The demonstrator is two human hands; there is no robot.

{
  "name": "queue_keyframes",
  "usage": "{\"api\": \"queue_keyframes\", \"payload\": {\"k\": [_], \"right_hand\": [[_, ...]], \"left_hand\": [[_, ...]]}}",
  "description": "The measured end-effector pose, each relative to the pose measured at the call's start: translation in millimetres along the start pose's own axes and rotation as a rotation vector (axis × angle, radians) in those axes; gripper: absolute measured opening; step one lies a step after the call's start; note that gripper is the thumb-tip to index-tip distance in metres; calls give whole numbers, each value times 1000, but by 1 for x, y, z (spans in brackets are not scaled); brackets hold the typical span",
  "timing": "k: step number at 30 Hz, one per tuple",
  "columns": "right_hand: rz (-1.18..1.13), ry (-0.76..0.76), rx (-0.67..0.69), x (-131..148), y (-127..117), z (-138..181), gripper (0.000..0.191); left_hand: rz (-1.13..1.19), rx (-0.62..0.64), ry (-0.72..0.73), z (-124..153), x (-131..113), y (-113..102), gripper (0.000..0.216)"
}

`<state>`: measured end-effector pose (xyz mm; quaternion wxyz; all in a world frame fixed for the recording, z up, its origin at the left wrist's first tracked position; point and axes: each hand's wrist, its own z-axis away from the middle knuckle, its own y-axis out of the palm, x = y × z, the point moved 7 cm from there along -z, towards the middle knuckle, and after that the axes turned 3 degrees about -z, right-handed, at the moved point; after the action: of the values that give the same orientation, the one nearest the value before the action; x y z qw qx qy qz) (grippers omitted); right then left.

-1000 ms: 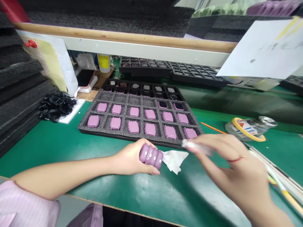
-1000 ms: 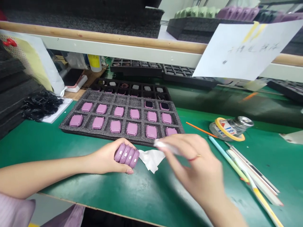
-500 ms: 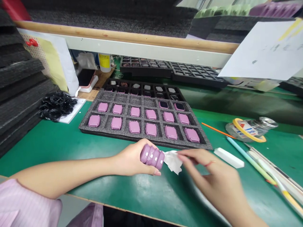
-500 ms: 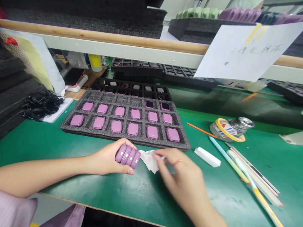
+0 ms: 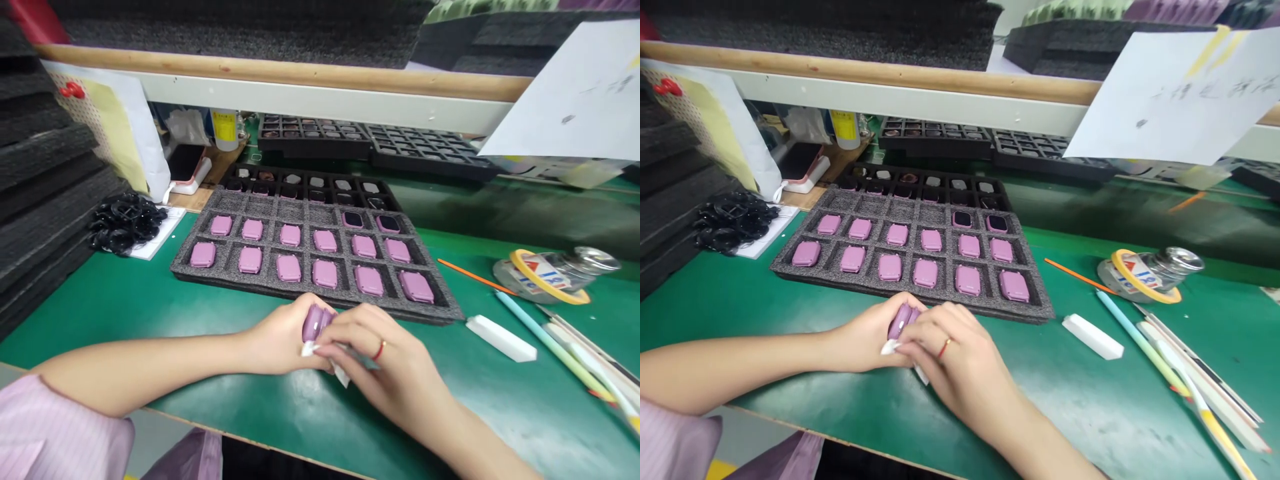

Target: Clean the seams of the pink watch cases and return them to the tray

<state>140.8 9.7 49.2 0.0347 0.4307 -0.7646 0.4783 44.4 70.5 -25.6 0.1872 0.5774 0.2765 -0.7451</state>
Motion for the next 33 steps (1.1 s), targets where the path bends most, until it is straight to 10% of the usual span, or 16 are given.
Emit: {"api": "queue_keyframes", "payload": {"k": [16,27,33], "right_hand": [[-26,-51,115,-12,-2,-11,13],[198,223,267,-56,-39,-22,10],[-93,81,174,-20,-25,-15,74]], "left_hand": [[-10,-2,-69,-1,0,1,61],[60,-217,23,18,-22,-6,62],[209,-273,55,21,-34,-8,69]]}}
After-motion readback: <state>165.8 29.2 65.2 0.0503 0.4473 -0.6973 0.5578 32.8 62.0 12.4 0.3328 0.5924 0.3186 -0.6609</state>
